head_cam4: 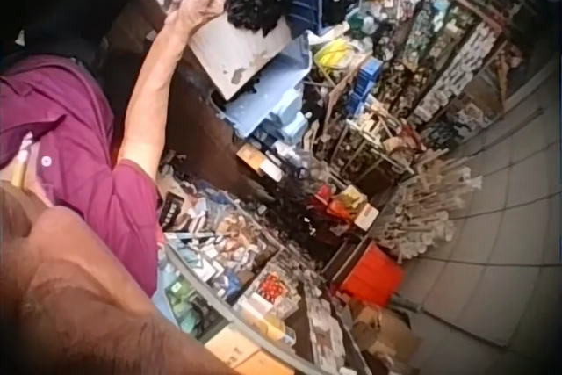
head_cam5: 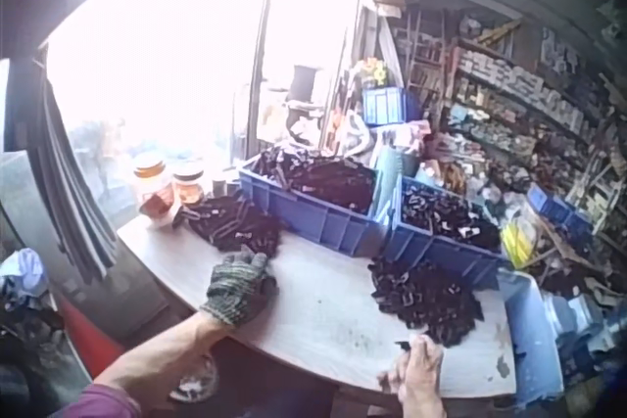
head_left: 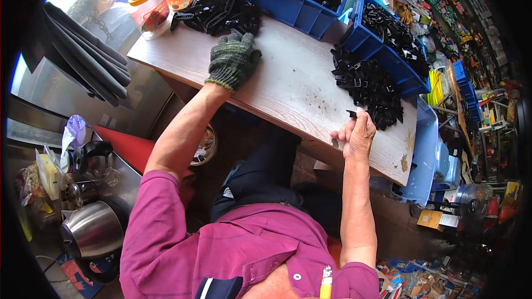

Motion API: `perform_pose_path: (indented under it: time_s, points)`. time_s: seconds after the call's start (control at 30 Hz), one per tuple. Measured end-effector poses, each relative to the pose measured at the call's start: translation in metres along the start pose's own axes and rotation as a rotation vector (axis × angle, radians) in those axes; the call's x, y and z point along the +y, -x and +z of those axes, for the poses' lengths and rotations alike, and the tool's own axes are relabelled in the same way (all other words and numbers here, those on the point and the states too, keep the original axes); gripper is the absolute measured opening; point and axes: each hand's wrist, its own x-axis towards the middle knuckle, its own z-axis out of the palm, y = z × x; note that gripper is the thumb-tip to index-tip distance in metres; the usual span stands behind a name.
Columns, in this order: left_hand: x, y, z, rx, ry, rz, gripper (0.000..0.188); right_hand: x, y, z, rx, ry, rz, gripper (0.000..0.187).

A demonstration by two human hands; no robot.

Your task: The person assembles small black hardware components by hand at a workbench, then sorts the assembled components into blue storage bins.

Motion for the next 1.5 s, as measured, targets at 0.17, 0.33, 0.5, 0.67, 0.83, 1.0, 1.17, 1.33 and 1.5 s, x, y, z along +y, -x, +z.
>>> perform_pose_path:
  time_s: [0.17,0.33,0.5,0.67,0.83,1.0,1.17,1.33,1.5]
  points:
    - [0.004,0.026,-0.019,-0.031,0.034,0.175,0.032,-0.002,0.002,0.004,0.037,0.031,-0.012,0.037]
    - [0.007,0.031,-0.018,0.089,0.209,0.169,0.021,-0.002,0.004,0.005,0.030,0.010,-0.023,0.036]
    - [-0.006,0.001,-0.005,0.084,0.082,0.025,0.030,-0.001,0.004,0.003,0.005,0.005,-0.044,0.033]
    - [-0.006,-0.003,-0.002,0.063,-0.014,0.152,0.033,0.001,0.006,0.002,-0.006,-0.014,-0.047,0.031]
    - [0.009,0.006,0.002,-0.008,0.092,0.344,0.031,0.002,0.004,0.005,0.012,0.013,-0.064,0.031]
    - [0.043,0.011,0.006,-0.051,0.140,0.417,0.034,0.003,0.005,0.001,0.031,0.009,-0.065,0.031]
    - [0.064,0.011,0.014,-0.038,0.196,0.409,0.026,0.001,0.007,0.004,0.028,0.007,-0.082,0.032]
    - [0.077,0.017,0.018,-0.084,0.325,0.454,0.029,0.004,0.005,0.003,0.026,0.017,-0.089,0.032]
    - [0.079,0.019,0.012,0.039,0.405,0.347,0.029,0.004,0.005,0.001,0.041,-0.004,-0.105,0.032]
